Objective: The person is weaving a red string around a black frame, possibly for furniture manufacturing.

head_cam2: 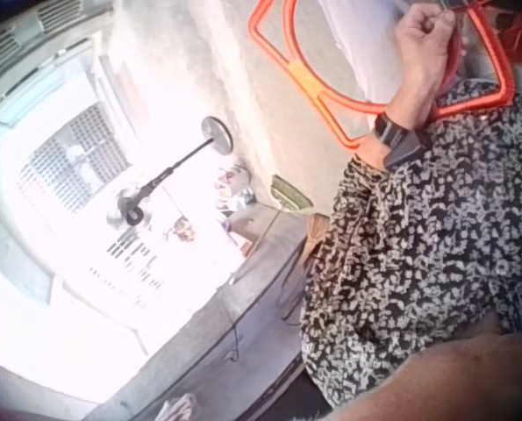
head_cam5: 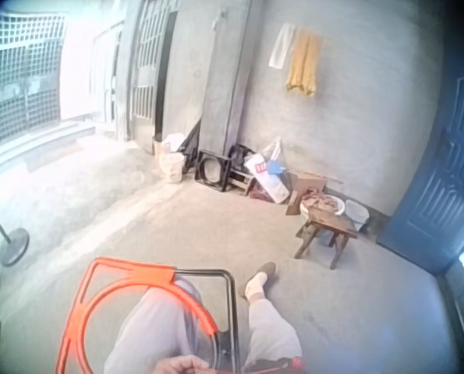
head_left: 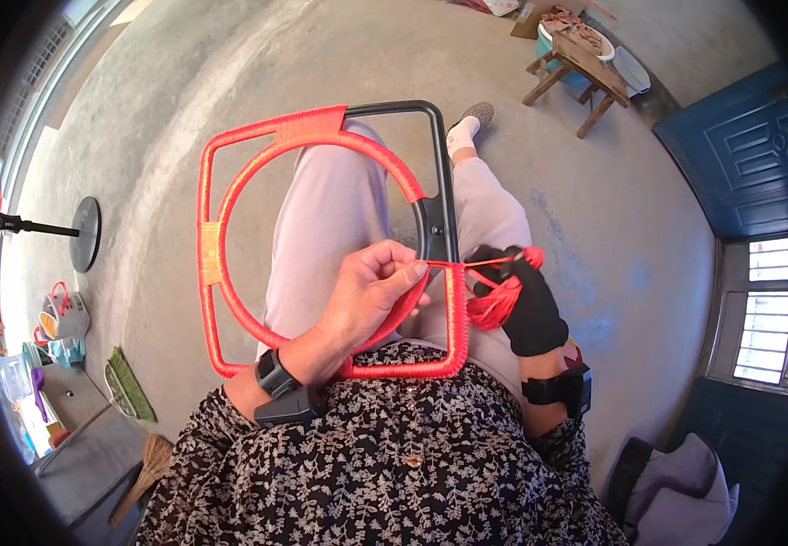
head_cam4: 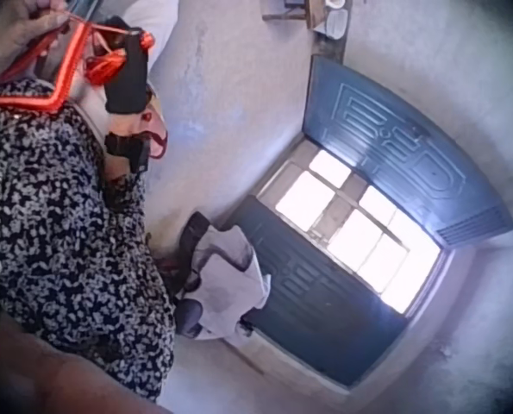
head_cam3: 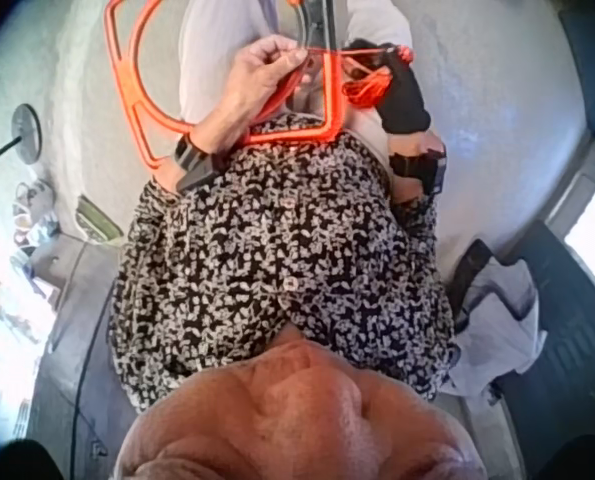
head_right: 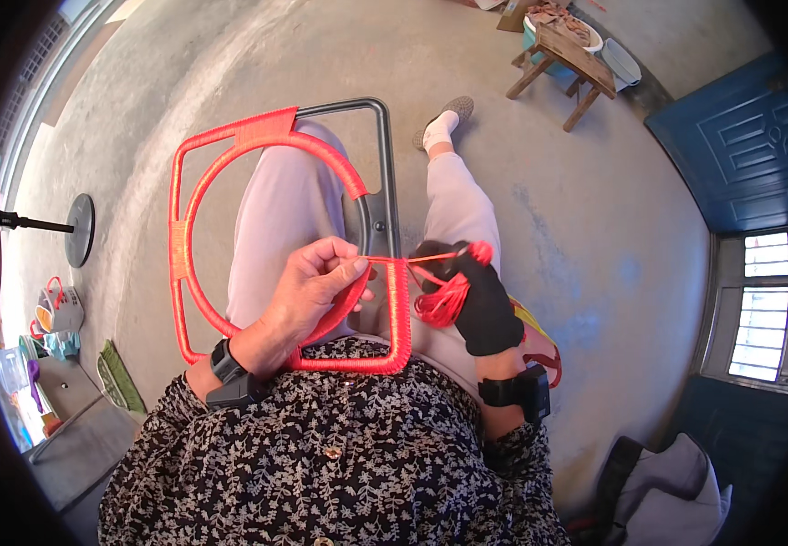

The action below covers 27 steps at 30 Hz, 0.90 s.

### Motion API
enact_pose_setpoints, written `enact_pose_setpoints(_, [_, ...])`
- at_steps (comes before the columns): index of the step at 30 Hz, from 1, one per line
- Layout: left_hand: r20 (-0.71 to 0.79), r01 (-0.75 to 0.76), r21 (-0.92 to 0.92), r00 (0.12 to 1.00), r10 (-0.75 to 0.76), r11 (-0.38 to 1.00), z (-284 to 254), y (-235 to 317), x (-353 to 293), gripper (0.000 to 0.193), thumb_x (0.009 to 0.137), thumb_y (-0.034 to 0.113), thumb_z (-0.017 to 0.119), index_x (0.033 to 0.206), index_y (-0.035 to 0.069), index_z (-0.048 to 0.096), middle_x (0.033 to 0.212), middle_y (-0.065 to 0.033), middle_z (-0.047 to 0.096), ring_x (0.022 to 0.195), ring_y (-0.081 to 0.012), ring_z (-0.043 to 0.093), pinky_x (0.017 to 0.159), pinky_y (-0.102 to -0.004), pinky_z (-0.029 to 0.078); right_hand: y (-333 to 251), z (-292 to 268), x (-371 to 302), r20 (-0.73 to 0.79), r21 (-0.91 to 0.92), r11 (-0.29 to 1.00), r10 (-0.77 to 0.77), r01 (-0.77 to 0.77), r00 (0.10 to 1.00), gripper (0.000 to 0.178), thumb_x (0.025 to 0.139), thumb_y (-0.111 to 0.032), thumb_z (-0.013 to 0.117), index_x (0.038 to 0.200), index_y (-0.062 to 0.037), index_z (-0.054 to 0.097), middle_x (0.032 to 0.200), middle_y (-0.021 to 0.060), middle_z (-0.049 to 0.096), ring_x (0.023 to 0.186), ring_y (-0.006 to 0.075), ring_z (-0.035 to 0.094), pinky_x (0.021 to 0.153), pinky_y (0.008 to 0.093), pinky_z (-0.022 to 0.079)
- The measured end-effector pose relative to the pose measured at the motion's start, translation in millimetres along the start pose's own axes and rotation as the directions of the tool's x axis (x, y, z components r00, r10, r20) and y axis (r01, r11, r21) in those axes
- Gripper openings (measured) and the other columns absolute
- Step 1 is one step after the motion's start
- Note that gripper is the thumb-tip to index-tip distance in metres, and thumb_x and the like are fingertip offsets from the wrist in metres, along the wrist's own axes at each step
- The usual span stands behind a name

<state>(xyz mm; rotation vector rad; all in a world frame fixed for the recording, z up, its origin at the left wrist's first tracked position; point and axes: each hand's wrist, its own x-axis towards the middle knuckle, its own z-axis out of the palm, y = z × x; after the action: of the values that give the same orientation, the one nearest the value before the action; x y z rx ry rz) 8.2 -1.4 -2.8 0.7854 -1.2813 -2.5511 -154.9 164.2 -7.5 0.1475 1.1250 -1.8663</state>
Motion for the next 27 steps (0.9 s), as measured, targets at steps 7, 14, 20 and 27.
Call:
enact_pose_setpoints(7, [0.028, 0.085, -0.123, 0.996, -0.082, 0.989, 3, 6, -1, 0.015, 0.094, 0.018, 0.063, 0.094, 0.004, 0.058, 0.082, -0.0105, 0.068, 0.063, -0.016, 0.068, 0.053, -0.0251, 0.056, 3, 5, 23, 0.603, 0.401, 0.903, -0.136, -0.152, 0.786, 0.024, 0.098, -0.032, 0.049, 0.084, -0.013, 0.052, 0.073, 0.0052, 0.054, 0.086, 0.0275, 0.064, 0.067, 0.0345, 0.052])
enact_pose_setpoints(14, [0.07, 0.147, -0.123, 0.988, -0.139, 0.981, -1, 3, 0, 0.017, 0.096, 0.02, 0.06, 0.093, 0.003, 0.059, 0.081, -0.0123, 0.068, 0.062, -0.0179, 0.068, 0.053, -0.0272, 0.056, -11, -24, 20, -0.04, -0.394, 0.917, -0.079, 0.057, 0.996, 0.033, 0.098, -0.038, 0.048, 0.097, -0.0071, 0.06, 0.085, 0.009, 0.066, 0.068, 0.0231, 0.065, 0.058, 0.0322, 0.051])
enact_pose_setpoints(20, [0.078, 0.097, -0.186, 0.993, -0.084, 0.978, 2, 2, 0, 0.025, 0.096, 0.029, 0.059, 0.106, 0.006, 0.058, 0.093, -0.0089, 0.067, 0.074, -0.0171, 0.067, 0.065, -0.0306, 0.057, -41, 8, 17, 0.259, -0.945, -0.051, -0.717, 0.322, 0.648, 0.024, 0.085, -0.009, 0.065, 0.108, -0.0026, 0.062, 0.097, 0.01, 0.067, 0.087, 0.0237, 0.066, 0.076, 0.0348, 0.053])
enact_pose_setpoints(27, [-0.016, -0.123, -0.187, 0.992, 0.122, 0.975, 1, 0, 3, 0.021, 0.099, 0.023, 0.053, 0.109, 0.005, 0.057, 0.094, -0.0043, 0.064, 0.086, -0.0103, 0.062, 0.075, -0.0274, 0.053, -14, 78, -17, 0.859, -0.508, -0.591, -0.291, 0.627, 0.422, 0.022, 0.082, -0.005, 0.063, 0.104, -0.0059, 0.064, 0.102, 0.0104, 0.064, 0.099, 0.0271, 0.063, 0.087, 0.0363, 0.05])
